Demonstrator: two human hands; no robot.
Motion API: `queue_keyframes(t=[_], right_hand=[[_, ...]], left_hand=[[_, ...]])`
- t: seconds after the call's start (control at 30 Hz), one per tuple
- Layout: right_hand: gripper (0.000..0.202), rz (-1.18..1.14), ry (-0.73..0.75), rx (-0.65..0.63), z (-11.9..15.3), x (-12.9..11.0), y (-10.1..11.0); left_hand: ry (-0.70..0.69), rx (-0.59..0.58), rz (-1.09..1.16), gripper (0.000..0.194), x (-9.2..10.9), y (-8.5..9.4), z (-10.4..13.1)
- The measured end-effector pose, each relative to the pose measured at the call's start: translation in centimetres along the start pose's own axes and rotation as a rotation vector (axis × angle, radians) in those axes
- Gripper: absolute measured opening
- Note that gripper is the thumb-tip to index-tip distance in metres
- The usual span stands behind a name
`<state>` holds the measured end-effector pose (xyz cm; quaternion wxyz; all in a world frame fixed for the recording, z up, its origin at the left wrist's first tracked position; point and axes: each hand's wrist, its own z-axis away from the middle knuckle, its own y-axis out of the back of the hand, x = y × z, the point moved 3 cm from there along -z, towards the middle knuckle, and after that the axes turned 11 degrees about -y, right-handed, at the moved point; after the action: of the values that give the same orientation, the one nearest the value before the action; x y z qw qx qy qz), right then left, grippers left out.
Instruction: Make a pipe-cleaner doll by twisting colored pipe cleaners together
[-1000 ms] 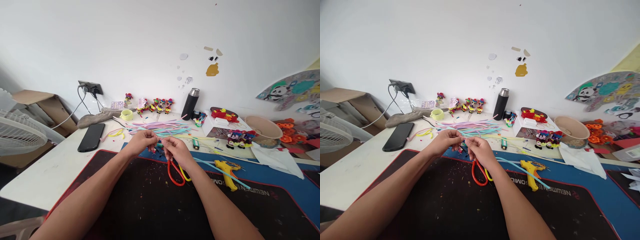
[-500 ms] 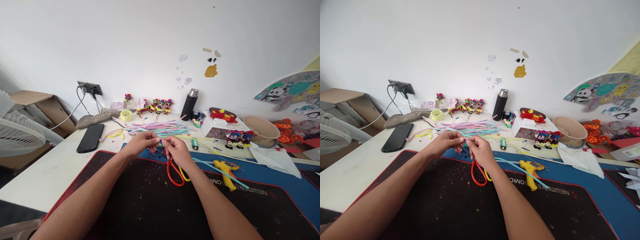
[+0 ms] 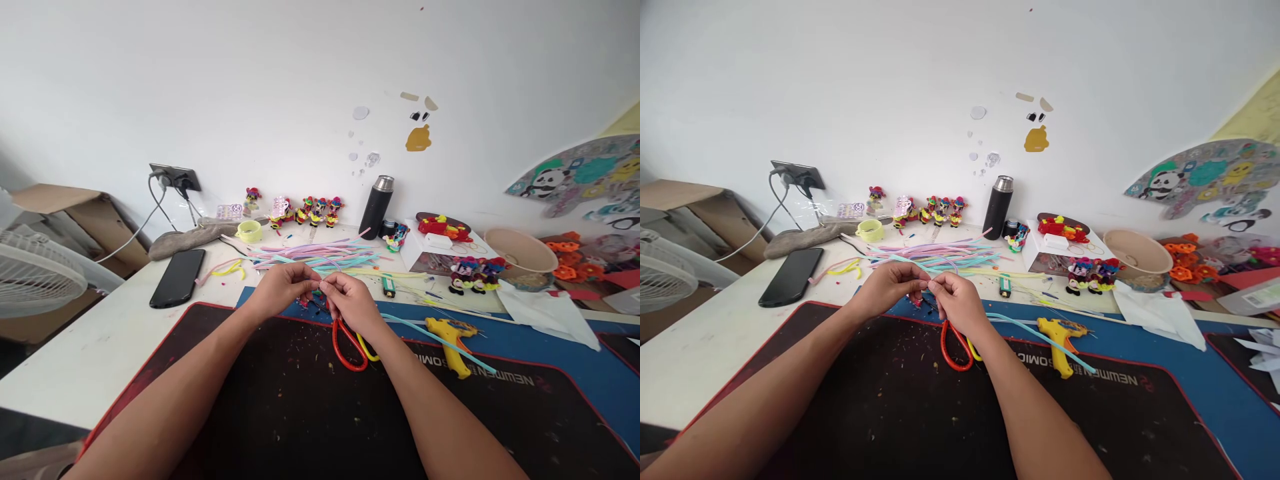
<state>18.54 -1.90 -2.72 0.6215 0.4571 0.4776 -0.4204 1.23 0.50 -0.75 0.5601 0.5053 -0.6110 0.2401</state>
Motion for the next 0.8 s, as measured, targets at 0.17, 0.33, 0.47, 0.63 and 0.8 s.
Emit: queue_keyframes(t=[0.17,0.33,0.47,0.63,0.8], right_hand=[[0.031,-0.014,-0.006,-0.002,0.0,0.0,-0.1],[0.036,0.008,0.012,-0.006,0.4,-0.4,-0.3],[0.036,0.153,0.063,0.033,0.9,-0.9,-0.4],[0.037,0.274,0.112,0.119,1.1,-1.0,-0.4],[0.038,0.294,0.111,0.183,0.9,-0.6,-0.6]], left_hand=[[0.042,0.021,0.071,0.031,0.0,-0.2,0.1],[0.142,0.044,0.248,0.036,0.1,-0.3,0.0],[0.234,0.032,0.422,0.039,-0.2,-0.8,0.0],[0.28,0.057,0.551,0.04,-0.4,-1.6,0.2],[0.243,0.065,0.524,0.04,-0.2,-2.3,0.1]])
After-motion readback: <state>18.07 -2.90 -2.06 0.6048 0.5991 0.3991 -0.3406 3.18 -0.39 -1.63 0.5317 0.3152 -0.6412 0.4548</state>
